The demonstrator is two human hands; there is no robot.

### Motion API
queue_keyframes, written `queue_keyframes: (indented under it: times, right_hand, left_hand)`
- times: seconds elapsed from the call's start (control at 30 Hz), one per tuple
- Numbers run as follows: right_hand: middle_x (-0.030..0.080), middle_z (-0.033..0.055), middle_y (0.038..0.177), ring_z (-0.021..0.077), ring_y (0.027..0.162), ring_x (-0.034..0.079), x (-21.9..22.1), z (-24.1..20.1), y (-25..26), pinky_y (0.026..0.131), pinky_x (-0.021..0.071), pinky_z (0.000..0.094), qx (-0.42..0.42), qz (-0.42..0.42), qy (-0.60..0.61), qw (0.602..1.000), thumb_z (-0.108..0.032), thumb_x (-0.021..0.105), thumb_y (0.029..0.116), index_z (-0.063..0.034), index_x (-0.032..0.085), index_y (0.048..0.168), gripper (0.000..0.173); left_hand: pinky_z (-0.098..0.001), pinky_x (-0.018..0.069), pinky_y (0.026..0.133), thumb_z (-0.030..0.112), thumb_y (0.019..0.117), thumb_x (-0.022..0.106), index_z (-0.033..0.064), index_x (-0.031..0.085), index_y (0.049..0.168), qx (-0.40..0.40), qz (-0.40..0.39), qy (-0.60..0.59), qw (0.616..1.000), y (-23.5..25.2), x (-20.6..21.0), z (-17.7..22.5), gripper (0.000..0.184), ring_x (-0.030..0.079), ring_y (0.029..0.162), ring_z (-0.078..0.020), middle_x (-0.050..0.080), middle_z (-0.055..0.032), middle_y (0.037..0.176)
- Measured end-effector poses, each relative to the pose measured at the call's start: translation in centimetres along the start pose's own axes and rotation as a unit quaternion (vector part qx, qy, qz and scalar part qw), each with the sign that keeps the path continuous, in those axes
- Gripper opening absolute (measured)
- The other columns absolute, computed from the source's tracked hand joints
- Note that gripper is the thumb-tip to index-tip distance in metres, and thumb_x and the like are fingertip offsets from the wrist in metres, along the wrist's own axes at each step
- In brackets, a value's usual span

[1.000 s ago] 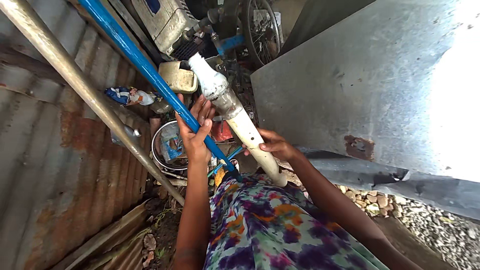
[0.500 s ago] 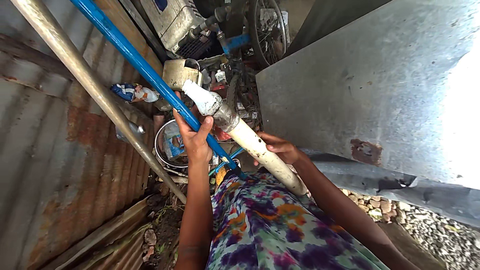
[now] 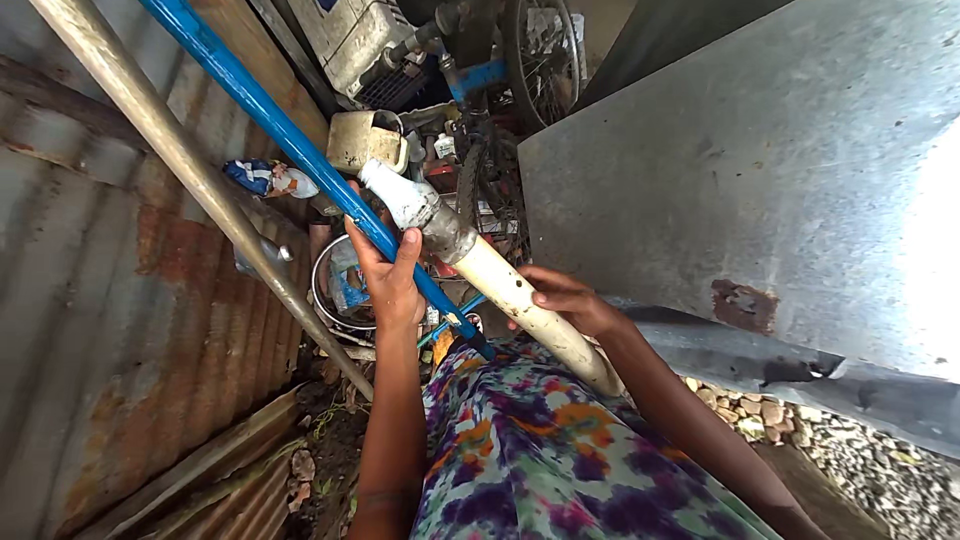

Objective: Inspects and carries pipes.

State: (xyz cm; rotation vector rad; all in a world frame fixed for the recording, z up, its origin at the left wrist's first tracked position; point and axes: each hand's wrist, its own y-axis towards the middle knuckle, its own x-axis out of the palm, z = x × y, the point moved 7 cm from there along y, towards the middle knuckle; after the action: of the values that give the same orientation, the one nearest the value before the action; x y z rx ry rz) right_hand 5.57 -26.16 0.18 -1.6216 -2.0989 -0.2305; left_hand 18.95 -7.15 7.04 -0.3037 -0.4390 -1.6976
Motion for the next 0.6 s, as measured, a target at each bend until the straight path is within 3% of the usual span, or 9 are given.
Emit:
queue_keyframes:
  times: [0.1, 0.2, 0.3, 0.37, 0.47, 0.53, 0.6]
  right_hand:
    - [0.068, 0.0090, 0.121, 0.0194, 0.102, 0.071, 0.8, -1.3, -0.7, 0.088, 0.0616, 0.0372, 0.010, 0.043, -0.110, 0.993, -0.040, 0.063, 0.0979, -0.0072, 0.055, 0.139, 0.053]
    - [0.068, 0.0078, 0.122, 0.0147, 0.102, 0.071, 2.0, -2.7, -1.4, 0.088, 0.0619, 0.0330, 0.009, 0.048, -0.201, 0.978, -0.045, 0.060, 0.1007, -0.0061, 0.051, 0.144, 0.059]
    - [0.070, 0.0037, 0.113, 0.0069, 0.095, 0.071, 3.0, -4.0, -1.7, 0.084, 0.0610, 0.0256, 0.025, 0.055, -0.272, 0.960, -0.046, 0.056, 0.1027, -0.0086, 0.050, 0.146, 0.057]
    - [0.071, 0.0021, 0.108, 0.0043, 0.091, 0.070, 3.4, -4.8, -1.7, 0.081, 0.0600, 0.0238, 0.042, 0.052, -0.300, 0.952, -0.046, 0.053, 0.1039, -0.0104, 0.051, 0.146, 0.055]
    - [0.071, -0.0003, 0.112, 0.0023, 0.093, 0.069, 3.9, -6.5, -1.8, 0.082, 0.0594, 0.0218, 0.084, 0.044, -0.295, 0.951, -0.041, 0.053, 0.1042, -0.0150, 0.050, 0.149, 0.052]
    - [0.071, 0.0005, 0.115, 0.0056, 0.093, 0.070, 4.4, -7.3, -2.0, 0.081, 0.0603, 0.0237, 0.116, 0.050, -0.254, 0.959, -0.038, 0.055, 0.1030, -0.0187, 0.050, 0.151, 0.052]
    - [0.073, 0.0046, 0.110, 0.0125, 0.089, 0.073, 5.1, -7.8, -2.0, 0.077, 0.0630, 0.0282, 0.130, 0.058, -0.203, 0.969, -0.033, 0.054, 0.1025, -0.0190, 0.054, 0.148, 0.048]
  left_hand:
    - [-0.0246, 0.0594, 0.074, 0.013, 0.0959, 0.063, 0.0301, 0.013, 0.161, -0.002, -0.008, -0.009, 1.000, 0.5, -0.6, -0.5, 0.084, 0.066, 0.092, -0.0084, 0.059, 0.0003, 0.122]
    - [-0.0281, 0.0599, 0.081, 0.015, 0.0977, 0.061, 0.0308, 0.014, 0.162, -0.010, 0.001, -0.020, 1.000, 0.6, -1.0, -0.9, 0.081, 0.066, 0.102, -0.0113, 0.056, -0.0021, 0.134]
    - [-0.0303, 0.0577, 0.091, 0.023, 0.0999, 0.061, 0.0310, 0.013, 0.162, -0.019, 0.002, -0.017, 1.000, 0.7, -1.1, -1.2, 0.079, 0.063, 0.116, -0.0119, 0.051, -0.0007, 0.144]
    - [-0.0321, 0.0580, 0.092, 0.023, 0.1024, 0.059, 0.0332, 0.014, 0.162, -0.032, 0.008, -0.030, 0.999, 0.7, -1.4, -1.7, 0.075, 0.063, 0.117, -0.0135, 0.052, -0.0018, 0.144]
    - [-0.0292, 0.0581, 0.088, 0.024, 0.1054, 0.055, 0.0372, 0.016, 0.161, -0.063, 0.017, -0.036, 0.997, 0.7, -1.8, -2.8, 0.069, 0.064, 0.111, -0.0112, 0.054, -0.0006, 0.141]
    - [-0.0262, 0.0586, 0.082, 0.027, 0.1058, 0.053, 0.0377, 0.020, 0.159, -0.086, 0.021, -0.052, 0.995, 0.5, -2.1, -3.5, 0.064, 0.066, 0.100, -0.0085, 0.059, 0.0007, 0.130]
    - [-0.0205, 0.0568, 0.064, 0.028, 0.1060, 0.050, 0.0386, 0.028, 0.155, -0.112, 0.047, -0.066, 0.990, 0.3, -2.4, -4.1, 0.055, 0.064, 0.075, -0.0044, 0.061, 0.0032, 0.102]
